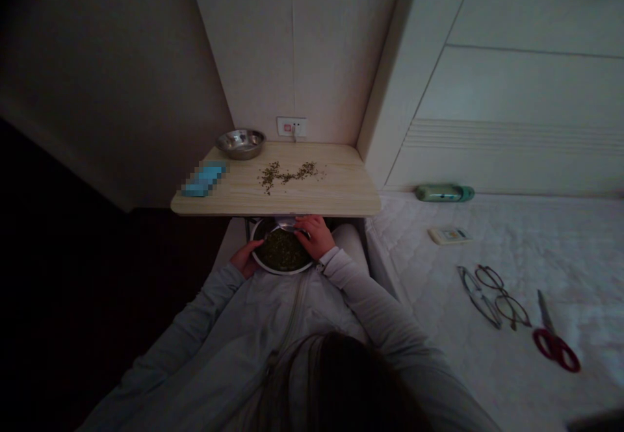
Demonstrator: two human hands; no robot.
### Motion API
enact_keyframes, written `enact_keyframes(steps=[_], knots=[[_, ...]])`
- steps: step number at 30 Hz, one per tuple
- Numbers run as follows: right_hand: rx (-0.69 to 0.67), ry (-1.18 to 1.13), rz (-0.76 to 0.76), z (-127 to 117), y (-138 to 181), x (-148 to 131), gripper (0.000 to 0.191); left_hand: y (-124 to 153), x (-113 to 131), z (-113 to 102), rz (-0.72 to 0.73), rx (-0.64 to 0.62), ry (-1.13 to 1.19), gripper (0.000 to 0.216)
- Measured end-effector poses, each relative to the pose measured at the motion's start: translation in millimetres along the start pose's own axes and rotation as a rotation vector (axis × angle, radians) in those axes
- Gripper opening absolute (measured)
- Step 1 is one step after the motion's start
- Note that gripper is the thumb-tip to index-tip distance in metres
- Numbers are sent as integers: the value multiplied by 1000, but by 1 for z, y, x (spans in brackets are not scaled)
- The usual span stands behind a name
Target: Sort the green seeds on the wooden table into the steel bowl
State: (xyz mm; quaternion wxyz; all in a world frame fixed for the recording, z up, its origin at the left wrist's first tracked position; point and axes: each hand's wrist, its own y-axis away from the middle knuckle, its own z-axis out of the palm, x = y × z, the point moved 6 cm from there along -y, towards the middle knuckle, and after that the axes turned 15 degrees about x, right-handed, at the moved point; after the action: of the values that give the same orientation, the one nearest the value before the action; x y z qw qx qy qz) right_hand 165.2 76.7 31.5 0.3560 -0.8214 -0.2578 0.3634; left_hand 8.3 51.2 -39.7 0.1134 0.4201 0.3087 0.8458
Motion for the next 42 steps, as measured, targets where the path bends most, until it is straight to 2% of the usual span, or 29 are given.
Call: enact_keyframes(steps=[5,9,14,21,26,30,37,39,42], knots=[[-22,9,5,-1,-2,-2,18,-1,-1,1,-14,-21,12,27],[-47,125,79,-2,-6,-2,20,-3,-3,-1,-38,-10,6,17],[-59,200,132,0,-18,0,24,-2,-3,-3,-57,0,2,24],[-58,77,219,6,-43,18,28,1,-1,-1,-65,3,-6,31],[-139,127,310,12,-49,29,23,1,-2,-1,-67,7,7,31],[-122,3,449,14,-55,44,20,1,-2,-2,-62,1,7,35],[131,-355,889,7,-61,85,32,3,-4,-1,-102,-10,-27,34],[99,-354,888,9,-60,80,32,3,-3,-1,-96,-9,-27,35],[-67,-281,729,20,-59,53,23,3,-2,-1,-79,-6,-21,35]])
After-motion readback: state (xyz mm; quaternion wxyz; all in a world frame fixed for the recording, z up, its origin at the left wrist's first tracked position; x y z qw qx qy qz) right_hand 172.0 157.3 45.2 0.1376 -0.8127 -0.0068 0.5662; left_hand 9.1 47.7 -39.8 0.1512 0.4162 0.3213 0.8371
